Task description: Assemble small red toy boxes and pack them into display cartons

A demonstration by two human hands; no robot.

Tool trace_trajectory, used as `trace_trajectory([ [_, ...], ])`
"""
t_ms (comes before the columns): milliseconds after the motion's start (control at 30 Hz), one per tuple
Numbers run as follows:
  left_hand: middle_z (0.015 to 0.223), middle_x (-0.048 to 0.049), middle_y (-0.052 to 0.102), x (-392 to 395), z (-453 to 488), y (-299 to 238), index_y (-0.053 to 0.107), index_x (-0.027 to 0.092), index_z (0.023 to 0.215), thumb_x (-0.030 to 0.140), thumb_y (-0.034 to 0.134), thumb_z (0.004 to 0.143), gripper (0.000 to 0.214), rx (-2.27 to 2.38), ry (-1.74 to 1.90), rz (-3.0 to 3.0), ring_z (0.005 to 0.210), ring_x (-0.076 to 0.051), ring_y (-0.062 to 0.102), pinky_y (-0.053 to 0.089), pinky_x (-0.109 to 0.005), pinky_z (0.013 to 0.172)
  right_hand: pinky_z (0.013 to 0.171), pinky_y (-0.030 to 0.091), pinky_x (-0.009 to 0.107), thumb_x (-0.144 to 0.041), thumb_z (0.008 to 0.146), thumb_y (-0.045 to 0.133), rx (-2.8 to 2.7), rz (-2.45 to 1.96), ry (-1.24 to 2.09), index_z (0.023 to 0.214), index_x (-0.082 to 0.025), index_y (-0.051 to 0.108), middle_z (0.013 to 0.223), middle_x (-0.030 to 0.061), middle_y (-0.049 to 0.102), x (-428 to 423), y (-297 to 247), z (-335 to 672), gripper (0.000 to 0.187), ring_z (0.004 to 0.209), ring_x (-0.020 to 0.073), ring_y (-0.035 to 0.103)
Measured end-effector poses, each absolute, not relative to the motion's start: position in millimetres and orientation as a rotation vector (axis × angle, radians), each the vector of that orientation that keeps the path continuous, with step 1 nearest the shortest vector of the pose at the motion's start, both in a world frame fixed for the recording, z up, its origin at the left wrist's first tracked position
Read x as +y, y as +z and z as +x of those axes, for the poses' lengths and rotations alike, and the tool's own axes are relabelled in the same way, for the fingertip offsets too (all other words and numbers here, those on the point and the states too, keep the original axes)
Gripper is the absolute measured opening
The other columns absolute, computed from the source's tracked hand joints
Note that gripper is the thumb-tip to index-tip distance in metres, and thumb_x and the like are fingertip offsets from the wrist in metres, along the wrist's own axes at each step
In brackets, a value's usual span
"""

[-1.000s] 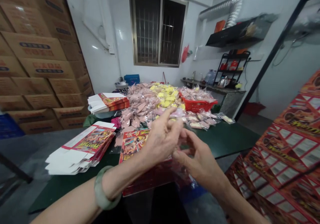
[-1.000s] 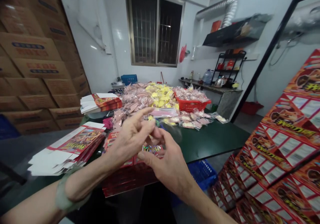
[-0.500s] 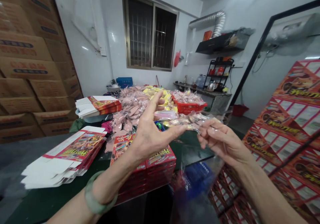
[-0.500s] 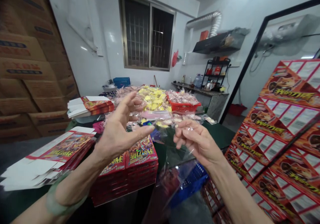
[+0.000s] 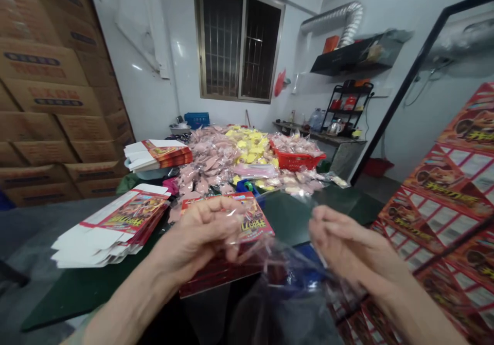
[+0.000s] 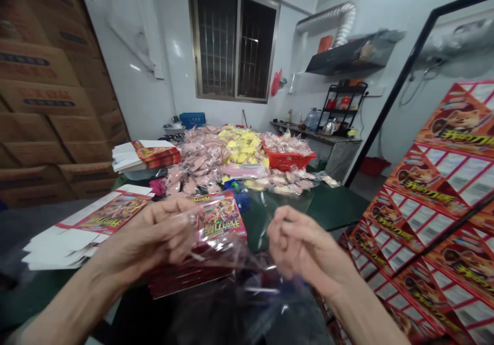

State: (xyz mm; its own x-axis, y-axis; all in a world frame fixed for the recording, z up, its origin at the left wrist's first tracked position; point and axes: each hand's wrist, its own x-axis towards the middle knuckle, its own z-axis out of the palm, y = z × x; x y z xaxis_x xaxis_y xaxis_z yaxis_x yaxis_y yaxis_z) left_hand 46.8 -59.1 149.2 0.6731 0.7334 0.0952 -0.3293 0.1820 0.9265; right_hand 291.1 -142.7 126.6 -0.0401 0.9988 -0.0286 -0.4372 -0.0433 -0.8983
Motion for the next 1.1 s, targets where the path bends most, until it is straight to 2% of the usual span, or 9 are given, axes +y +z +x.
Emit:
trace_trajectory([
  [67, 0.045, 0.0059, 0.052, -59, 23, 143, 0.064, 0.016, 0.089, 0.030, 0.076, 0.065, 0.030, 0.499, 0.783, 1.106, 0.036, -0.006, 0.046, 0.035, -0.016, 0.039, 0.041, 0.042, 0.020, -0.031, 0.070, 0.066, -0.921, -0.928, 1.583, 0.074, -0.019, 0.056, 0.063, -0.0010, 0.058, -135, 109, 275, 0.016, 0.049, 0.0105, 0.056],
  [167, 0.043, 0.0059, 0.049, -54, -6, 133, 0.064, 0.015, 0.083, 0.034, 0.072, 0.070, 0.024, 0.724, 0.860, 1.170, 0.036, -0.005, 0.043, 0.034, -0.016, 0.039, 0.037, 0.037, 0.019, -0.043, 0.072, 0.063, -1.081, -1.083, 1.610, 0.065, -0.016, 0.055, 0.057, 0.0008, 0.057, -116, 94, 255, 0.029, 0.044, 0.0093, 0.051],
  [333, 0.041, 0.0015, 0.048, -38, -23, 123, 0.053, 0.015, 0.049, 0.042, 0.061, 0.078, 0.040, 1.052, 1.023, 1.408, 0.043, -0.007, 0.041, 0.031, -0.018, 0.042, 0.036, 0.025, 0.019, -0.054, 0.075, 0.055, -1.323, -1.326, 1.226, 0.056, -0.017, 0.050, 0.047, -0.0043, 0.044, -76, 100, 245, 0.042, 0.039, 0.0055, 0.035],
  [433, 0.040, 0.0015, 0.046, -22, -20, 119, 0.046, 0.017, 0.041, 0.041, 0.054, 0.081, 0.048, 1.178, 1.105, 1.604, 0.046, -0.009, 0.039, 0.034, -0.020, 0.049, 0.041, 0.022, 0.021, -0.051, 0.077, 0.051, -1.475, -1.370, 0.999, 0.051, -0.018, 0.042, 0.046, -0.0061, 0.034, -55, 104, 246, 0.044, 0.043, 0.0059, 0.029],
  [533, 0.040, 0.0044, 0.041, -3, -17, 116, 0.048, 0.017, 0.047, 0.040, 0.055, 0.079, 0.040, 1.249, 1.142, 1.721, 0.042, -0.008, 0.035, 0.029, -0.022, 0.046, 0.047, 0.024, 0.022, -0.043, 0.074, 0.059, -1.525, -1.334, 0.830, 0.050, -0.018, 0.041, 0.049, -0.0060, 0.036, -36, 101, 249, 0.038, 0.048, 0.0066, 0.031],
  [700, 0.046, 0.0056, 0.044, 21, -10, 113, 0.059, 0.016, 0.061, 0.040, 0.063, 0.070, 0.026, 1.292, 1.096, 1.757, 0.042, -0.007, 0.035, 0.026, -0.020, 0.042, 0.046, 0.026, 0.022, -0.039, 0.064, 0.068, -1.292, -1.353, 0.954, 0.060, -0.018, 0.049, 0.050, -0.0052, 0.049, -11, 94, 256, 0.028, 0.046, 0.0066, 0.037],
  [867, 0.044, 0.0072, 0.049, 39, -8, 101, 0.057, 0.016, 0.089, 0.044, 0.064, 0.069, 0.035, 1.292, 1.111, 1.619, 0.038, -0.008, 0.037, 0.028, -0.019, 0.040, 0.043, 0.020, 0.022, -0.044, 0.069, 0.063, -1.225, -1.380, 1.059, 0.055, -0.018, 0.045, 0.047, -0.0055, 0.045, 8, 89, 261, 0.034, 0.041, 0.0047, 0.033],
  [1000, 0.046, 0.0043, 0.053, 48, -8, 98, 0.059, 0.017, 0.070, 0.042, 0.060, 0.072, 0.026, 1.365, 1.054, 1.658, 0.039, -0.009, 0.040, 0.031, -0.021, 0.042, 0.044, 0.019, 0.023, -0.042, 0.071, 0.060, -1.297, -1.405, 1.031, 0.051, -0.018, 0.043, 0.046, -0.0065, 0.038, 21, 84, 267, 0.035, 0.043, 0.0047, 0.028],
  [1100, 0.054, 0.0017, 0.059, 50, -4, 105, 0.063, 0.017, 0.061, 0.036, 0.062, 0.069, 0.020, 1.448, 1.053, 1.731, 0.051, -0.012, 0.049, 0.038, -0.021, 0.051, 0.045, 0.020, 0.023, -0.039, 0.069, 0.061, -1.310, -1.423, 0.985, 0.053, -0.018, 0.045, 0.047, -0.0073, 0.037, 29, 80, 271, 0.031, 0.045, 0.0050, 0.027],
])
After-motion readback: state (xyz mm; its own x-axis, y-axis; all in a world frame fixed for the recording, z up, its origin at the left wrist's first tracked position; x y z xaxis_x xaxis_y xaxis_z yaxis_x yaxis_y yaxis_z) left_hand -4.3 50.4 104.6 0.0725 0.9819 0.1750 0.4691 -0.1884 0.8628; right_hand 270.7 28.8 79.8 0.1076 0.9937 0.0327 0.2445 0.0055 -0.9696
